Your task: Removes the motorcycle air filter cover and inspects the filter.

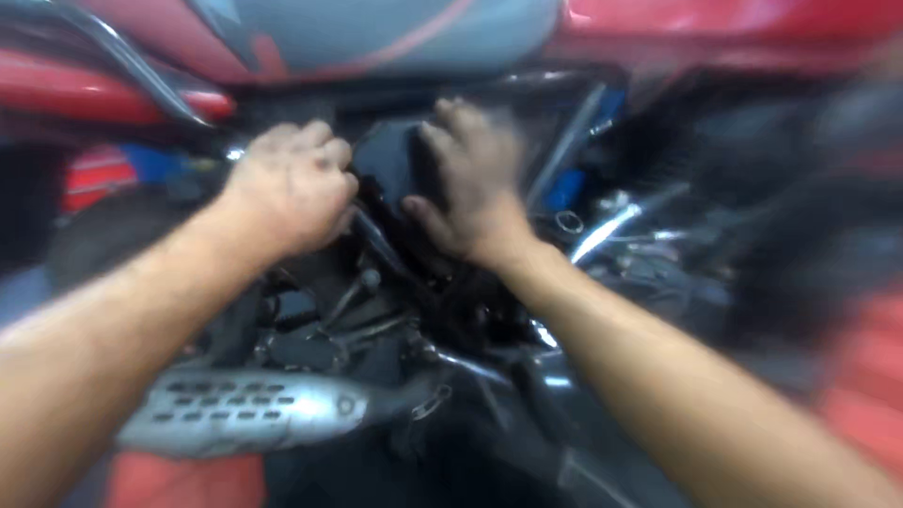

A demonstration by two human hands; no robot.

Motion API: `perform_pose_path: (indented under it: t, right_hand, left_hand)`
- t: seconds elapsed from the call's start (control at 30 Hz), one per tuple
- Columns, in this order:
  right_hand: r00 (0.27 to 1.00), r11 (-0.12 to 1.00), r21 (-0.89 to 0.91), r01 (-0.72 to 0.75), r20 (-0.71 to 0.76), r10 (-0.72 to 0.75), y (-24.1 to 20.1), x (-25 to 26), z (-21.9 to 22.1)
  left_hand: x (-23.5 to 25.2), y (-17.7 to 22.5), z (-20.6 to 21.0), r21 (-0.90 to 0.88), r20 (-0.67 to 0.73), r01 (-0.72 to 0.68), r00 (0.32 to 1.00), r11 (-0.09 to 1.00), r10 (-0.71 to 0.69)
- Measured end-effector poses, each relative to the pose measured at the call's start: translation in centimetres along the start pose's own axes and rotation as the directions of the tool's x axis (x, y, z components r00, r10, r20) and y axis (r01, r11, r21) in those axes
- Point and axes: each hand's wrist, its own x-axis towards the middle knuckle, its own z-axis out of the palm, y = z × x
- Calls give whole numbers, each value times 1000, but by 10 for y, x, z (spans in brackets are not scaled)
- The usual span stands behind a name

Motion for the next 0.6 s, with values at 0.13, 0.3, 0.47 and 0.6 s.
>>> perform_pose_path:
  t: [0.13,0.3,0.47,0.6]
  right_hand:
    - [988,995,-59,-83,126,89,10,-57,-18]
    - [919,937,-104,-334,186,348,-5,-107,-34]
    - [922,912,-179,-368,54,382,-34,-109,-9]
    - [929,929,-165,-332,111,352,-5,-92,-15]
  left_hand:
    - [-1,28,-9,10,193,170,967,985,-168]
    - [14,53,-19,-15,404,388,845,921,-350]
    - [18,43,-8,-60,323,338,897,939,-302]
    - [16,20,3,-256,238,277,947,926,-217]
